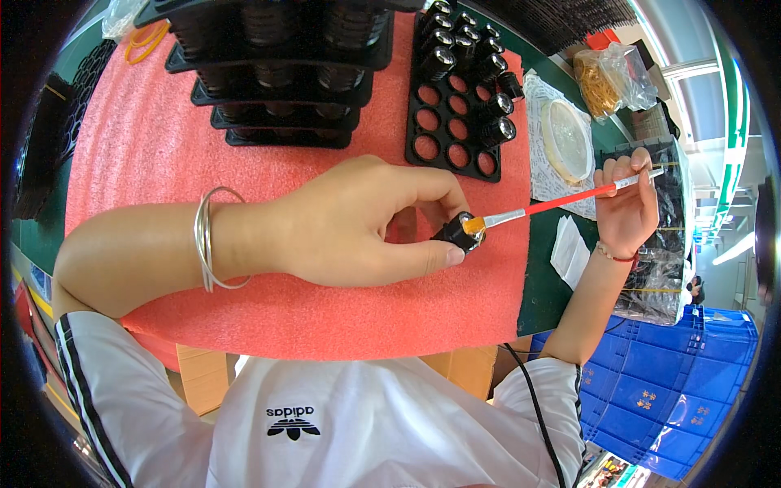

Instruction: Apply adhesive or sealant to cylindrical light components using a brush and organize them into a tray.

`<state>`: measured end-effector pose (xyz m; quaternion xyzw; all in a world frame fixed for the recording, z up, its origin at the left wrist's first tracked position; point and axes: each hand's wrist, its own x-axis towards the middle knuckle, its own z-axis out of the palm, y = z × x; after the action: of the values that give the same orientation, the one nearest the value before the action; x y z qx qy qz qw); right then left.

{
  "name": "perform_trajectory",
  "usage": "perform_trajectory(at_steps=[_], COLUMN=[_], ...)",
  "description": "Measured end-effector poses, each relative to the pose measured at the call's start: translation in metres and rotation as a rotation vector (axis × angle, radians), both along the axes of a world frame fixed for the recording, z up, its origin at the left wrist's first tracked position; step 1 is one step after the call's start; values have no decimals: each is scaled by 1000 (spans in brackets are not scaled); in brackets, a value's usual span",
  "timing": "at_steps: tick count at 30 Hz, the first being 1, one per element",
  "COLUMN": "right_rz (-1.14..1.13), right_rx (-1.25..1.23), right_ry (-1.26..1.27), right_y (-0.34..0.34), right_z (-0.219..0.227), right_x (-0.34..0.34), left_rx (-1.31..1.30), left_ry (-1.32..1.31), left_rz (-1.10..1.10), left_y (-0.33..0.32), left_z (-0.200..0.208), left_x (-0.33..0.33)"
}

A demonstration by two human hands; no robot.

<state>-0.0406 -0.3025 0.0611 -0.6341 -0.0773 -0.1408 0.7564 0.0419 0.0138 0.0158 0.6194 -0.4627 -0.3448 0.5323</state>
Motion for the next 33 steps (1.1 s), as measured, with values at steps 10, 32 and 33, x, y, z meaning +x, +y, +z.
perform_trajectory(at_steps=[10,32,33], right_rz=[110,228,230], right_rx=[251,355,355], right_ry=[-28,-47,-46], right_y=[-3,-7,-8], right_z=[1,4,4], right_x=[1,2,2], left_rx=[-55,-137,-143], left_ry=[14,81,83], left_rz=[27,41,42], left_y=[-1,-4,-4], left_z=[-3,-6,-6], left_x=[-1,1,1])
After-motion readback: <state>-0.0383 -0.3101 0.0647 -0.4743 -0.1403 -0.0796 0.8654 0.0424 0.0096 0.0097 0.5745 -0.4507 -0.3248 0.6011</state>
